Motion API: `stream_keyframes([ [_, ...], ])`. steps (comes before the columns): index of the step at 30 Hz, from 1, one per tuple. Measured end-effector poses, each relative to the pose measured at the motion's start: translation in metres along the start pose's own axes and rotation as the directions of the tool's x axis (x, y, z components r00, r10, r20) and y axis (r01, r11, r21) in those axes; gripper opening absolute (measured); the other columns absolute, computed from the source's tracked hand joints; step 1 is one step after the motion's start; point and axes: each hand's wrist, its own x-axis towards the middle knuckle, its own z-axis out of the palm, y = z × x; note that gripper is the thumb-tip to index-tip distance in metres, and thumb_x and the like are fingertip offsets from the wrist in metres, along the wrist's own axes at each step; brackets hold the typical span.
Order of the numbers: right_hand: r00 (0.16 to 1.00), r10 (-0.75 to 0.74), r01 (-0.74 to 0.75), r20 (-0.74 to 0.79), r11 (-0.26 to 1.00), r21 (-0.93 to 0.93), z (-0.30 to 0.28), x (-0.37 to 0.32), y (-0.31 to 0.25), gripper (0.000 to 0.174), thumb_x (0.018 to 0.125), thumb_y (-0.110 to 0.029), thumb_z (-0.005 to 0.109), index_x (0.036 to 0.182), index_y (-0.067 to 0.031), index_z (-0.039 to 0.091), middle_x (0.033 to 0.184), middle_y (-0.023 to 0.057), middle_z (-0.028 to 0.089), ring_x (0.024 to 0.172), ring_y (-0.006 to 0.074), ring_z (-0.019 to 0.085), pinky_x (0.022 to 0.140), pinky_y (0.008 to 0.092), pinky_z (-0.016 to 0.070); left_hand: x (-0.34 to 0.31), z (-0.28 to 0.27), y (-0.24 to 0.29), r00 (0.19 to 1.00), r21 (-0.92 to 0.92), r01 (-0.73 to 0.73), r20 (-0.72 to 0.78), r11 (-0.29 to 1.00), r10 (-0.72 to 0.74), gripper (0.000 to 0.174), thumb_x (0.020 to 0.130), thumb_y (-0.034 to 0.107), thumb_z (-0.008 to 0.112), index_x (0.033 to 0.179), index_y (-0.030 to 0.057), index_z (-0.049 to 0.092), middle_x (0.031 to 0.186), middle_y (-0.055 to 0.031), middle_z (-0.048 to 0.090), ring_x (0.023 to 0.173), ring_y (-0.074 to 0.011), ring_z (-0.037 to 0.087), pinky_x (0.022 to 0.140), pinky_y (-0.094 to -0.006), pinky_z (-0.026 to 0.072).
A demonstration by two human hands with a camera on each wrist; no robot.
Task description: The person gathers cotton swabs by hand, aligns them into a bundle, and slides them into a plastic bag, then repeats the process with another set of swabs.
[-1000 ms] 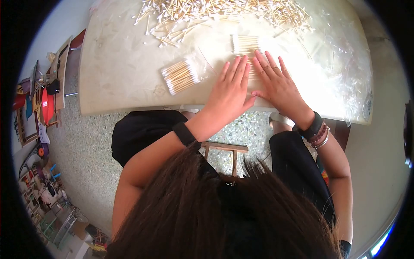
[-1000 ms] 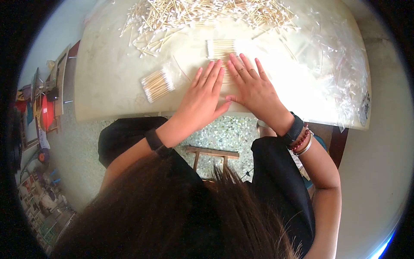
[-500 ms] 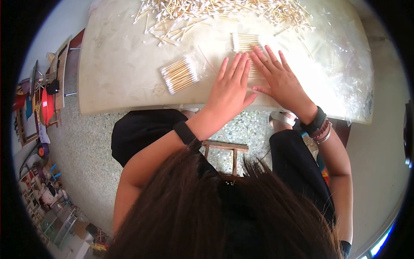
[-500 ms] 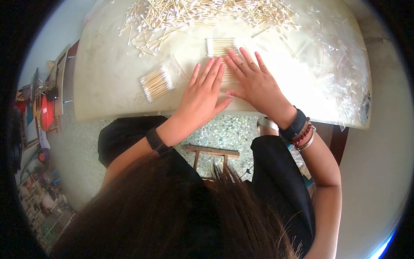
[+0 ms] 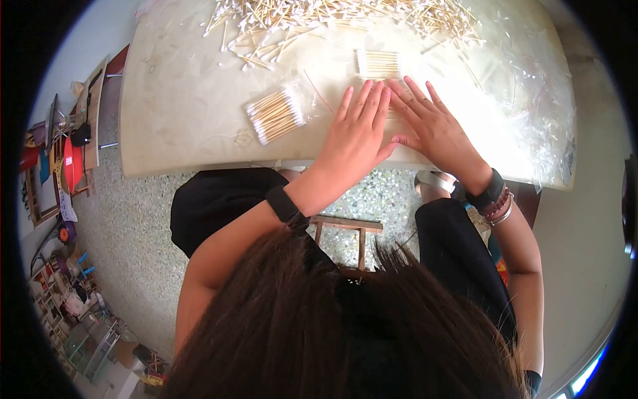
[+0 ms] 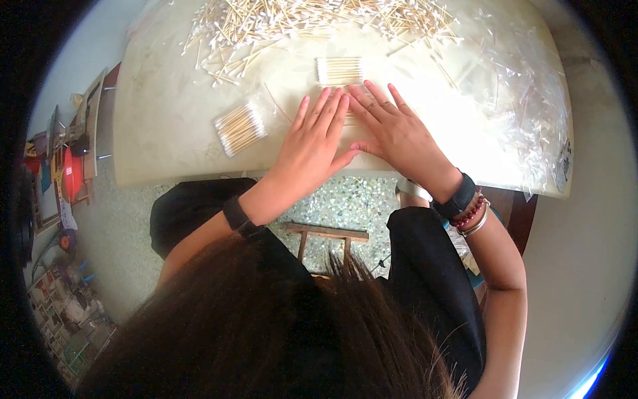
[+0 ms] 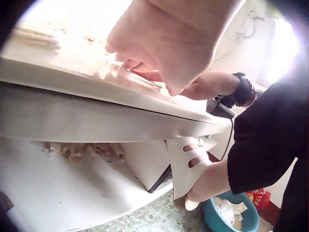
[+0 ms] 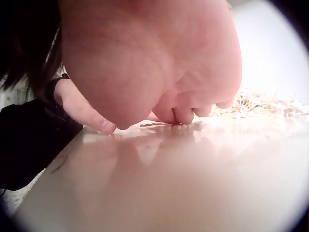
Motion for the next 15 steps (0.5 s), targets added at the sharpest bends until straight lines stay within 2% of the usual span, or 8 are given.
stream_keyframes([
  [3, 0.999, -0.028, 0.030, -0.028, 0.994, 0.108, -0.001, 0.000, 0.002, 0.068, 0.087, -0.037, 0.055, 0.142, -0.0060, 0.030, 0.148, 0.0081, 0.030, 0.138, 0.0241, 0.025, 0.114, 0.0404, 0.0208, 0.000, -0.007, 0.003, 1.000, -0.011, 0.001, 0.009, 1.000, 0.000, 0.071, 0.088, 0.035, 0.056, 0.138, -0.0072, 0.029, 0.142, -0.0202, 0.034, 0.136, -0.0328, 0.028, 0.112, -0.0487, 0.0200],
  [5, 0.998, -0.044, 0.055, -0.053, 0.970, 0.238, -0.001, -0.001, 0.004, 0.063, 0.087, -0.026, 0.058, 0.140, -0.0038, 0.033, 0.145, 0.0117, 0.036, 0.134, 0.0273, 0.033, 0.112, 0.0398, 0.0274, 0.000, -0.013, 0.004, 0.999, -0.001, -0.006, 0.048, 1.000, 0.006, 0.068, 0.088, 0.029, 0.057, 0.137, -0.0082, 0.030, 0.138, -0.0208, 0.037, 0.133, -0.0348, 0.032, 0.110, -0.0466, 0.0244],
  [6, 0.998, -0.044, 0.056, -0.053, 0.970, 0.239, -0.001, -0.002, 0.005, 0.063, 0.087, -0.026, 0.058, 0.140, -0.0038, 0.033, 0.145, 0.0117, 0.036, 0.134, 0.0273, 0.033, 0.112, 0.0398, 0.0274, 0.000, -0.014, 0.004, 0.999, -0.001, -0.006, 0.048, 1.000, 0.006, 0.068, 0.088, 0.029, 0.057, 0.137, -0.0082, 0.030, 0.138, -0.0208, 0.037, 0.133, -0.0348, 0.032, 0.110, -0.0466, 0.0244],
  [9, 0.996, -0.046, 0.072, -0.079, 0.931, 0.358, -0.005, -0.006, 0.003, 0.060, 0.087, -0.020, 0.058, 0.139, -0.0020, 0.034, 0.142, 0.0138, 0.039, 0.131, 0.0294, 0.038, 0.109, 0.0397, 0.0323, 0.001, -0.018, 0.003, 0.999, -0.118, 0.009, 0.036, 0.993, -0.005, 0.066, 0.087, 0.026, 0.057, 0.136, -0.0090, 0.030, 0.136, -0.0218, 0.039, 0.129, -0.0362, 0.036, 0.108, -0.0436, 0.0296],
  [11, 0.995, 0.017, 0.026, -0.098, 0.906, 0.422, -0.010, -0.009, 0.002, 0.062, 0.086, -0.020, 0.060, 0.139, -0.0011, 0.034, 0.140, 0.0153, 0.041, 0.130, 0.0305, 0.039, 0.108, 0.0393, 0.0340, 0.000, -0.021, 0.002, 0.998, -0.280, 0.048, 0.041, 0.959, -0.038, 0.065, 0.087, 0.024, 0.058, 0.136, -0.0094, 0.031, 0.135, -0.0234, 0.039, 0.127, -0.0370, 0.039, 0.106, -0.0412, 0.0335],
  [12, 0.995, 0.017, 0.026, -0.098, 0.906, 0.421, -0.010, -0.011, 0.002, 0.062, 0.086, -0.020, 0.060, 0.139, -0.0011, 0.034, 0.140, 0.0153, 0.041, 0.130, 0.0305, 0.039, 0.108, 0.0393, 0.0340, -0.001, -0.021, 0.000, 0.998, -0.281, 0.048, 0.041, 0.959, -0.038, 0.065, 0.087, 0.024, 0.058, 0.136, -0.0094, 0.031, 0.135, -0.0234, 0.039, 0.127, -0.0370, 0.039, 0.106, -0.0412, 0.0335],
  [14, 0.982, 0.158, -0.132, -0.106, 0.966, 0.222, -0.007, -0.016, 0.003, 0.068, 0.086, -0.028, 0.060, 0.140, 0.0011, 0.031, 0.143, 0.0168, 0.036, 0.133, 0.0311, 0.034, 0.110, 0.0404, 0.0305, -0.001, -0.021, -0.004, 0.997, -0.052, 0.066, -0.033, 0.996, -0.067, 0.071, 0.087, 0.030, 0.059, 0.136, -0.0109, 0.029, 0.139, -0.0255, 0.034, 0.131, -0.0367, 0.033, 0.109, -0.0438, 0.0288],
  [15, 0.981, 0.161, -0.135, -0.105, 0.966, 0.221, -0.005, -0.019, 0.002, 0.068, 0.086, -0.028, 0.060, 0.140, 0.0011, 0.031, 0.143, 0.0168, 0.036, 0.133, 0.0311, 0.034, 0.110, 0.0404, 0.0305, -0.005, -0.019, -0.007, 0.997, -0.054, 0.063, -0.032, 0.997, -0.065, 0.071, 0.087, 0.030, 0.059, 0.136, -0.0109, 0.029, 0.139, -0.0255, 0.034, 0.131, -0.0367, 0.033, 0.109, -0.0438, 0.0288],
])
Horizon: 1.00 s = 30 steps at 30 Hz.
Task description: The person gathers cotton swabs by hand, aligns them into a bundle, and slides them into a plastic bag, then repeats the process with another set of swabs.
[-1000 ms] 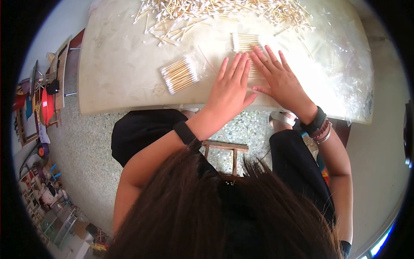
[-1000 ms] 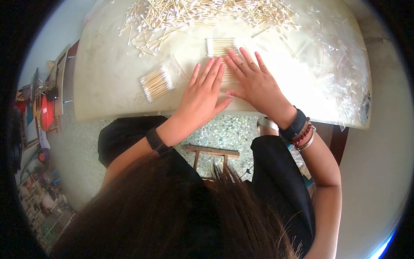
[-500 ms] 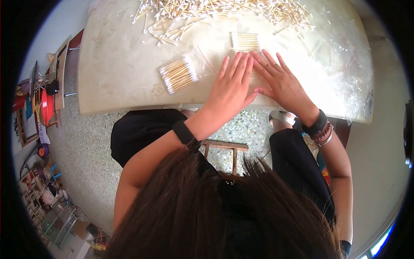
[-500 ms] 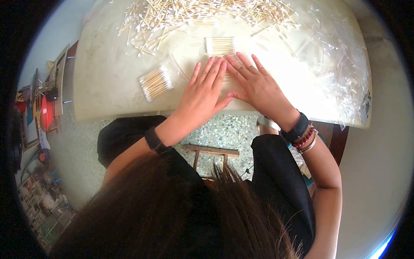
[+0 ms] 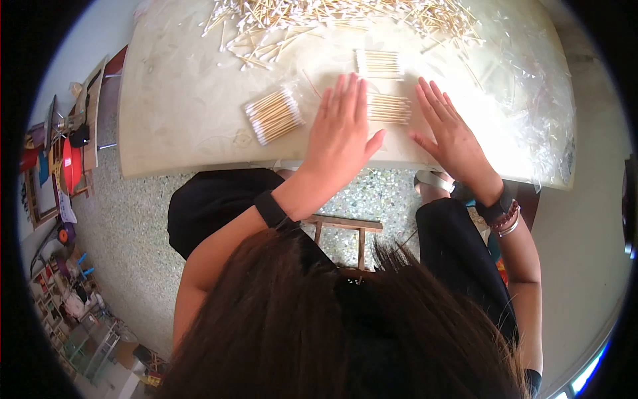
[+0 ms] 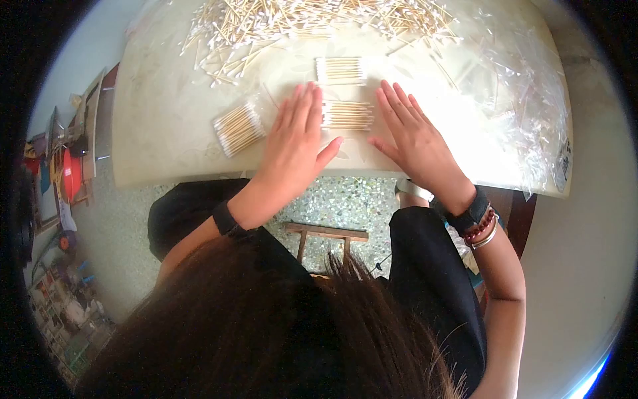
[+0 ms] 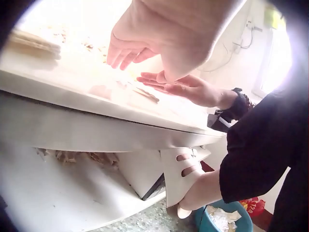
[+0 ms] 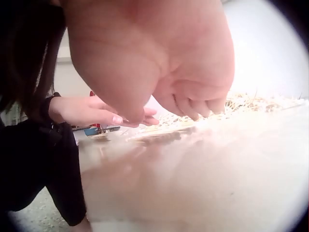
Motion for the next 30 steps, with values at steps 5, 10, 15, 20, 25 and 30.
stream_keyframes([
  [5, 0.992, 0.089, -0.077, 0.092, 0.989, -0.124, 0.019, -0.011, -0.014, 0.095, 0.079, -0.051, 0.057, 0.141, 0.0093, 0.018, 0.149, 0.0241, 0.018, 0.139, 0.0360, 0.019, 0.113, 0.0431, 0.0207, -0.012, 0.020, -0.003, 0.994, 0.078, 0.109, 0.010, 0.991, -0.110, 0.092, 0.082, 0.052, 0.059, 0.138, -0.0135, 0.025, 0.148, -0.0266, 0.020, 0.140, -0.0350, 0.018, 0.113, -0.0490, 0.0152],
  [10, 0.995, 0.063, -0.049, 0.073, 0.982, -0.182, 0.023, -0.010, -0.017, 0.104, 0.073, -0.061, 0.055, 0.139, 0.0118, 0.019, 0.148, 0.0264, 0.017, 0.139, 0.0365, 0.019, 0.113, 0.0431, 0.0202, -0.011, 0.024, 0.003, 0.991, 0.118, 0.125, 0.023, 0.985, -0.128, 0.095, 0.081, 0.055, 0.057, 0.137, -0.0142, 0.024, 0.148, -0.0268, 0.019, 0.140, -0.0362, 0.017, 0.113, -0.0489, 0.0139],
  [15, 0.997, 0.068, -0.062, 0.028, 0.982, -0.181, 0.029, -0.007, -0.025, 0.106, 0.068, -0.064, 0.058, 0.135, 0.0130, 0.029, 0.146, 0.0261, 0.025, 0.138, 0.0348, 0.023, 0.113, 0.0427, 0.0205, -0.011, 0.025, 0.004, 0.989, 0.130, 0.141, 0.022, 0.981, -0.145, 0.096, 0.081, 0.056, 0.056, 0.138, -0.0145, 0.024, 0.149, -0.0267, 0.018, 0.140, -0.0368, 0.016, 0.113, -0.0494, 0.0125],
  [20, 0.997, 0.072, -0.062, 0.035, 0.969, -0.239, 0.025, -0.006, -0.026, 0.099, 0.072, -0.060, 0.059, 0.134, 0.0128, 0.032, 0.144, 0.0259, 0.029, 0.136, 0.0331, 0.027, 0.112, 0.0420, 0.0231, -0.012, 0.022, 0.003, 0.990, 0.083, 0.139, 0.020, 0.987, -0.141, 0.094, 0.080, 0.052, 0.060, 0.138, -0.0131, 0.025, 0.148, -0.0259, 0.020, 0.139, -0.0361, 0.018, 0.113, -0.0497, 0.0141],
  [25, 0.999, 0.051, -0.051, -0.009, 0.951, -0.304, 0.008, 0.000, -0.022, 0.080, 0.079, -0.043, 0.063, 0.132, 0.0096, 0.037, 0.138, 0.0220, 0.039, 0.130, 0.0306, 0.038, 0.107, 0.0395, 0.0332, -0.009, 0.001, 0.002, 0.989, 0.105, 0.126, 0.062, 0.987, -0.132, 0.083, 0.081, 0.037, 0.064, 0.138, -0.0104, 0.027, 0.144, -0.0253, 0.028, 0.137, -0.0356, 0.024, 0.112, -0.0479, 0.0186],
  [30, 0.994, -0.071, 0.078, -0.078, 0.993, 0.091, 0.002, 0.014, -0.017, 0.059, 0.077, -0.015, 0.069, 0.128, 0.0019, 0.046, 0.120, 0.0150, 0.054, 0.112, 0.0303, 0.052, 0.092, 0.0365, 0.0462, 0.004, -0.005, -0.008, 0.991, 0.033, -0.127, 0.050, 0.991, 0.125, 0.063, 0.080, 0.017, 0.062, 0.131, -0.0111, 0.038, 0.130, -0.0222, 0.045, 0.129, -0.0325, 0.038, 0.108, -0.0394, 0.0305],
])
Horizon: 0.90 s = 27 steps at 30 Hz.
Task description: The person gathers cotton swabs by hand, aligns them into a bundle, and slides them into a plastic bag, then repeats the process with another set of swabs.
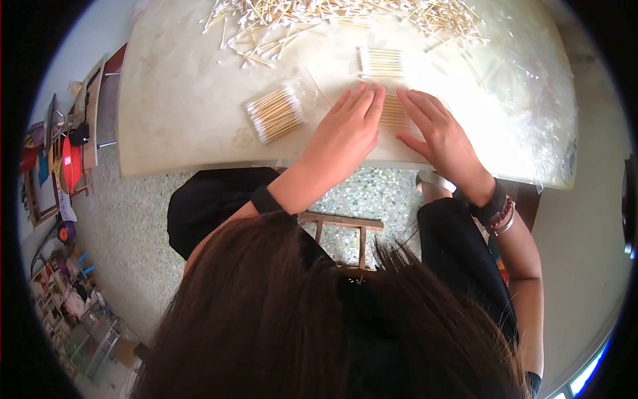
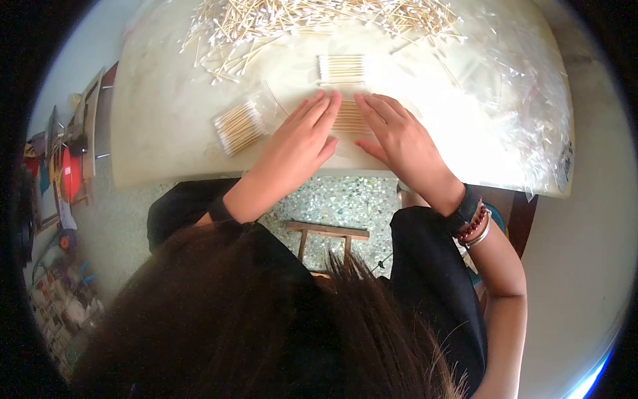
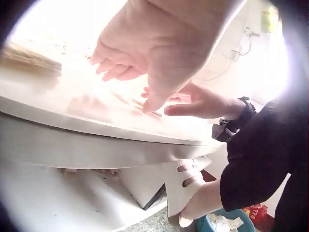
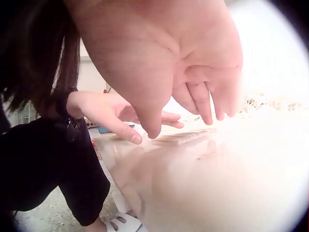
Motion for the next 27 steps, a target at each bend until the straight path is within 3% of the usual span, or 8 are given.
stream_keyframes([
  [2, 1.000, 0.003, -0.003, 0.008, 1.000, 0.018, 0.001, 0.004, 0.000, 0.056, 0.077, -0.014, 0.068, 0.127, 0.0016, 0.047, 0.118, 0.0152, 0.054, 0.110, 0.0302, 0.052, 0.091, 0.0368, 0.0466, 0.001, 0.005, 0.000, 0.996, 0.010, -0.041, -0.074, 0.999, 0.042, 0.053, 0.077, 0.007, 0.058, 0.126, -0.0110, 0.044, 0.121, -0.0191, 0.050, 0.121, -0.0300, 0.046, 0.101, -0.0350, 0.0396],
  [5, 0.999, 0.003, -0.005, 0.033, 0.997, 0.071, 0.000, 0.006, 0.001, 0.052, 0.078, -0.011, 0.067, 0.125, 0.0007, 0.049, 0.114, 0.0147, 0.055, 0.106, 0.0294, 0.053, 0.089, 0.0369, 0.0475, 0.000, 0.010, -0.001, 0.993, -0.035, -0.059, -0.100, 0.998, 0.055, 0.048, 0.075, 0.001, 0.056, 0.121, -0.0106, 0.048, 0.114, -0.0166, 0.052, 0.115, -0.0282, 0.049, 0.095, -0.0338, 0.0442],
  [7, 0.999, -0.002, -0.003, 0.048, 0.994, 0.108, 0.000, 0.006, 0.003, 0.050, 0.078, -0.009, 0.066, 0.124, 0.0002, 0.050, 0.113, 0.0140, 0.055, 0.104, 0.0289, 0.054, 0.087, 0.0367, 0.0481, -0.001, 0.009, -0.001, 0.993, -0.045, -0.063, -0.101, 0.997, 0.058, 0.047, 0.077, 0.002, 0.056, 0.122, -0.0085, 0.049, 0.115, -0.0163, 0.052, 0.115, -0.0286, 0.050, 0.094, -0.0343, 0.0449],
  [9, 1.000, 0.006, -0.007, 0.009, 0.993, 0.119, 0.002, 0.005, 0.004, 0.050, 0.077, -0.006, 0.069, 0.125, -0.0075, 0.055, 0.106, 0.0110, 0.057, 0.093, 0.0276, 0.057, 0.080, 0.0361, 0.0497, -0.003, 0.007, 0.000, 0.993, -0.054, -0.065, -0.101, 0.996, 0.059, 0.045, 0.079, 0.002, 0.056, 0.123, -0.0063, 0.049, 0.117, -0.0159, 0.053, 0.114, -0.0289, 0.051, 0.093, -0.0348, 0.0456],
  [15, 0.999, -0.034, 0.038, -0.028, 0.991, 0.129, 0.002, 0.005, 0.008, 0.036, 0.076, -0.004, 0.069, 0.112, -0.0043, 0.062, 0.098, 0.0100, 0.059, 0.085, 0.0259, 0.058, 0.074, 0.0353, 0.0501, -0.004, 0.007, 0.002, 0.992, -0.050, -0.085, -0.098, 0.995, 0.080, 0.046, 0.075, 0.000, 0.053, 0.122, -0.0060, 0.051, 0.115, -0.0150, 0.054, 0.112, -0.0270, 0.051, 0.093, -0.0346, 0.0459],
  [22, 0.999, -0.043, 0.047, -0.034, 0.991, 0.127, 0.001, 0.006, 0.008, 0.029, 0.078, -0.004, 0.068, 0.107, -0.0035, 0.064, 0.095, 0.0097, 0.060, 0.082, 0.0254, 0.059, 0.071, 0.0346, 0.0502, -0.005, 0.015, -0.004, 0.981, -0.110, -0.114, -0.169, 0.987, 0.094, 0.043, 0.076, 0.001, 0.053, 0.118, -0.0059, 0.054, 0.112, -0.0142, 0.054, 0.106, -0.0267, 0.052, 0.090, -0.0343, 0.0461],
  [24, 0.999, -0.047, 0.047, -0.001, 0.991, 0.123, 0.001, 0.006, 0.008, 0.025, 0.080, -0.008, 0.063, 0.103, 0.0004, 0.062, 0.094, 0.0097, 0.057, 0.090, 0.0249, 0.057, 0.076, 0.0347, 0.0494, -0.004, 0.016, -0.005, 0.980, -0.132, -0.115, -0.178, 0.985, 0.090, 0.041, 0.076, 0.001, 0.054, 0.117, -0.0054, 0.056, 0.111, -0.0134, 0.055, 0.105, -0.0266, 0.053, 0.089, -0.0342, 0.0462],
  [27, 0.999, -0.051, 0.051, -0.007, 0.990, 0.129, 0.002, 0.006, 0.007, 0.024, 0.080, -0.008, 0.062, 0.102, 0.0007, 0.062, 0.094, 0.0097, 0.057, 0.090, 0.0251, 0.057, 0.076, 0.0344, 0.0493, -0.003, 0.017, -0.006, 0.980, -0.275, -0.076, -0.196, 0.959, 0.021, 0.036, 0.077, 0.000, 0.055, 0.112, -0.0033, 0.060, 0.107, -0.0119, 0.056, 0.101, -0.0262, 0.053, 0.086, -0.0335, 0.0471],
])
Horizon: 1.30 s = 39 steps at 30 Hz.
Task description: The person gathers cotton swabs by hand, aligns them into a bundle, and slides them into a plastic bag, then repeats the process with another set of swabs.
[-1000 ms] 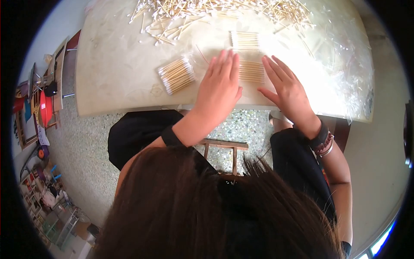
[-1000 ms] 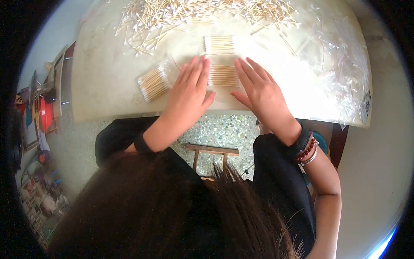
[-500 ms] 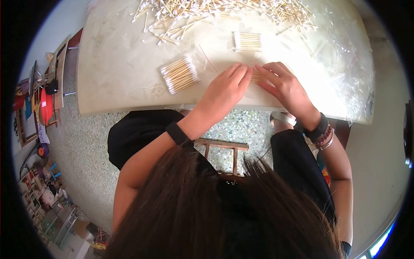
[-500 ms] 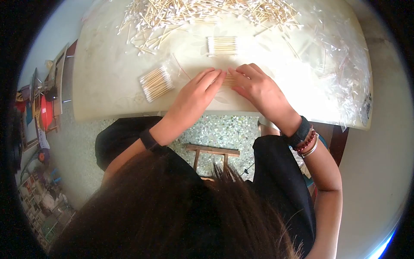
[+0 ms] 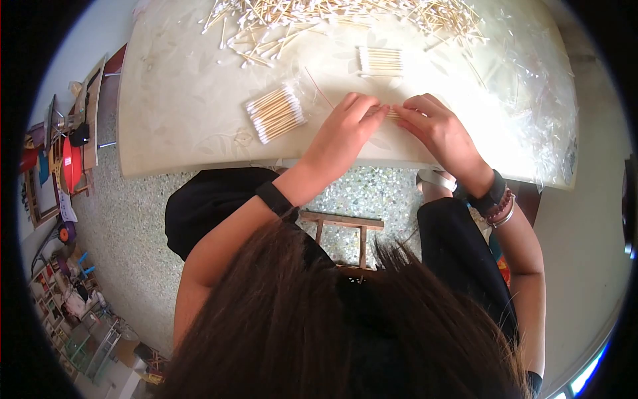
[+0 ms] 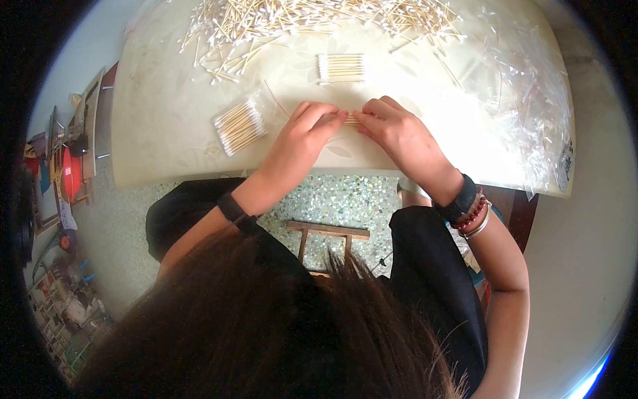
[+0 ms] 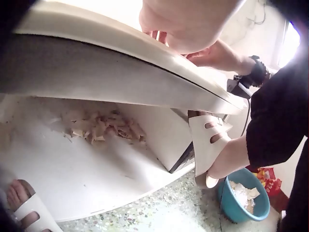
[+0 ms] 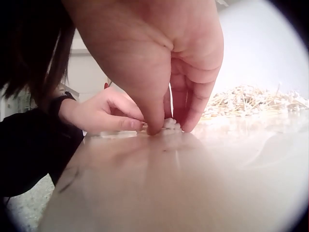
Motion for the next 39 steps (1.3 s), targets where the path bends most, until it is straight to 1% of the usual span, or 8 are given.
stream_keyframes([
  [7, 0.999, -0.036, 0.037, 0.006, 0.999, -0.035, 0.000, 0.002, -0.003, 0.020, 0.081, -0.008, 0.061, 0.098, 0.0013, 0.060, 0.089, 0.0100, 0.054, 0.086, 0.0252, 0.054, 0.074, 0.0346, 0.0486, 0.003, 0.003, -0.003, 0.998, -0.114, 0.026, -0.045, 0.993, -0.031, 0.022, 0.079, -0.001, 0.061, 0.100, -0.0008, 0.066, 0.093, -0.0100, 0.056, 0.091, -0.0239, 0.055, 0.078, -0.0317, 0.0485],
  [15, 0.985, 0.004, 0.016, 0.172, 0.993, -0.116, -0.004, 0.006, -0.004, 0.019, 0.081, -0.005, 0.061, 0.099, 0.0001, 0.057, 0.095, 0.0111, 0.056, 0.090, 0.0281, 0.056, 0.076, 0.0361, 0.0489, 0.002, 0.005, -0.002, 0.997, -0.164, 0.038, -0.061, 0.986, -0.048, 0.016, 0.080, 0.001, 0.062, 0.095, -0.0005, 0.068, 0.086, -0.0089, 0.053, 0.084, -0.0223, 0.054, 0.073, -0.0302, 0.0470],
  [18, 0.992, -0.108, 0.115, 0.068, 0.986, -0.122, -0.001, 0.001, -0.001, 0.014, 0.080, -0.006, 0.057, 0.092, -0.0001, 0.055, 0.087, 0.0090, 0.050, 0.085, 0.0232, 0.053, 0.072, 0.0319, 0.0493, 0.001, 0.004, -0.001, 0.998, -0.142, 0.042, -0.049, 0.989, -0.049, 0.019, 0.080, 0.001, 0.061, 0.098, 0.0007, 0.068, 0.088, -0.0088, 0.053, 0.087, -0.0226, 0.053, 0.074, -0.0307, 0.0469],
  [26, 0.990, -0.078, 0.103, 0.115, 0.968, -0.227, 0.001, 0.002, -0.006, 0.013, 0.080, -0.006, 0.059, 0.091, -0.0004, 0.054, 0.087, 0.0099, 0.050, 0.084, 0.0240, 0.053, 0.071, 0.0324, 0.0497, -0.005, 0.005, 0.008, 0.997, 0.133, -0.074, 0.041, 0.988, 0.069, 0.035, 0.076, -0.001, 0.058, 0.111, -0.0062, 0.060, 0.096, -0.0108, 0.051, 0.092, -0.0240, 0.052, 0.080, -0.0327, 0.0483],
  [28, 0.988, -0.065, 0.097, 0.139, 0.966, -0.238, 0.004, 0.003, -0.004, 0.014, 0.081, -0.006, 0.061, 0.092, -0.0001, 0.054, 0.089, 0.0114, 0.052, 0.084, 0.0266, 0.054, 0.072, 0.0347, 0.0494, -0.006, 0.005, 0.008, 0.996, 0.142, -0.078, 0.043, 0.987, 0.072, 0.036, 0.076, -0.001, 0.059, 0.111, -0.0067, 0.060, 0.096, -0.0109, 0.051, 0.091, -0.0238, 0.052, 0.079, -0.0324, 0.0484],
  [31, 0.986, -0.130, 0.158, 0.108, 0.932, -0.325, 0.008, 0.005, -0.002, 0.012, 0.077, -0.006, 0.057, 0.087, -0.0012, 0.054, 0.085, 0.0081, 0.047, 0.083, 0.0207, 0.052, 0.071, 0.0291, 0.0497, -0.006, 0.007, 0.006, 0.996, 0.149, -0.087, 0.035, 0.985, 0.082, 0.038, 0.074, -0.001, 0.059, 0.112, -0.0069, 0.059, 0.095, -0.0109, 0.050, 0.090, -0.0235, 0.052, 0.079, -0.0318, 0.0485],
  [33, 0.986, -0.050, 0.092, 0.159, 0.959, -0.270, 0.007, 0.006, -0.001, 0.014, 0.081, -0.006, 0.061, 0.091, -0.0007, 0.053, 0.089, 0.0108, 0.050, 0.086, 0.0266, 0.052, 0.073, 0.0336, 0.0486, -0.006, 0.007, 0.006, 0.996, 0.150, -0.090, 0.022, 0.984, 0.088, 0.039, 0.074, -0.001, 0.059, 0.113, -0.0066, 0.059, 0.094, -0.0109, 0.050, 0.090, -0.0234, 0.052, 0.078, -0.0315, 0.0486],
  [39, 0.978, -0.096, 0.128, 0.186, 0.977, -0.170, -0.004, 0.010, 0.000, 0.016, 0.079, -0.005, 0.061, 0.091, -0.0012, 0.051, 0.087, 0.0109, 0.048, 0.085, 0.0274, 0.051, 0.074, 0.0348, 0.0473, -0.007, 0.006, 0.005, 0.998, 0.097, -0.069, 0.001, 0.993, 0.069, 0.040, 0.075, -0.002, 0.059, 0.114, -0.0063, 0.059, 0.095, -0.0100, 0.050, 0.090, -0.0228, 0.052, 0.077, -0.0297, 0.0491],
])
